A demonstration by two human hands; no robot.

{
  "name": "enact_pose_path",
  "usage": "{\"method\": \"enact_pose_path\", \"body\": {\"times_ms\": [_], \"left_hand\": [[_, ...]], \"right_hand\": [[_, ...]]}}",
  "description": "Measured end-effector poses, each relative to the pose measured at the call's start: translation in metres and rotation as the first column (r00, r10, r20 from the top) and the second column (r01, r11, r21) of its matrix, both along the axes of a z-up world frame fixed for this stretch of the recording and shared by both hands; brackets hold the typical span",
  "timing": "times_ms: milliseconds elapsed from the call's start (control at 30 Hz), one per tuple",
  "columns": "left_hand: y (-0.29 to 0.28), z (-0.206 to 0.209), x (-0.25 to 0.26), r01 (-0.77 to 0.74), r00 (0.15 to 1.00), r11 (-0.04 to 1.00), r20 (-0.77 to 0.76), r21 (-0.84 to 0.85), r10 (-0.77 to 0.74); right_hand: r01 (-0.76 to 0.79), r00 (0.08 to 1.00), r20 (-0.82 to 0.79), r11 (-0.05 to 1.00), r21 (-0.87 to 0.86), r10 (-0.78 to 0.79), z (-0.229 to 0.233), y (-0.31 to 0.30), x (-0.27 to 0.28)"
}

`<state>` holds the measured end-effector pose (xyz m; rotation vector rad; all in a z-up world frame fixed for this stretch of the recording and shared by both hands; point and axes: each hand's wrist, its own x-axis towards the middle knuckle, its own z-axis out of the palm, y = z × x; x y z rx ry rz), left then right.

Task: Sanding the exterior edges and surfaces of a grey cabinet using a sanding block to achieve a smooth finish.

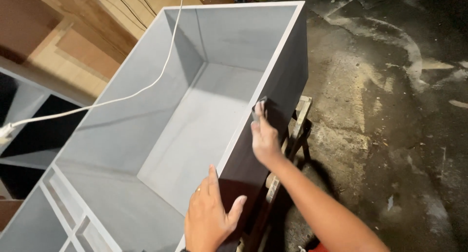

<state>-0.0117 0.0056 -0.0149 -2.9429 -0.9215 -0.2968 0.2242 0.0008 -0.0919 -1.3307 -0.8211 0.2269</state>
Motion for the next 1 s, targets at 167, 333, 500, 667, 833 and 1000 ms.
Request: {"method": "enact_pose_path", "body": {"times_ms": [167, 333, 500, 667, 833, 1000], "left_hand": [[0.003, -0.01, 0.001, -0.176, 0.979, 0.982, -0.115, -0.07, 0.167], [0.008, -0.035, -0.009, -0.216, 0.975, 0.976, -0.052, 0.042, 0.218], [0.016, -0.057, -0.013, -0.177, 0.982, 0.974, 0.089, 0.145, 0.165], [0.009, -0.041, -0.01, -0.26, 0.965, 0.959, -0.006, 0.111, 0.263], [0.01, -0.025, -0.007, -0.303, 0.939, 0.953, -0.166, 0.016, 0.301], [0.013, -0.022, -0.005, -0.213, 0.968, 0.977, -0.131, 0.017, 0.213]], "right_hand": [[0.086, 0.993, -0.069, 0.99, -0.116, -0.095, 0.001, 0.026, 0.092], [0.14, 0.983, -0.096, 0.977, -0.162, -0.157, -0.001, 0.048, 0.178], [0.258, 0.965, -0.015, 0.961, -0.104, -0.261, -0.021, 0.09, 0.275], [0.274, 0.948, -0.104, 0.938, -0.211, -0.3, -0.023, 0.116, 0.351], [0.333, 0.898, -0.204, 0.906, -0.263, -0.389, -0.02, 0.121, 0.373], [0.321, 0.917, -0.165, 0.916, -0.24, -0.364, -0.017, 0.098, 0.285]]}}
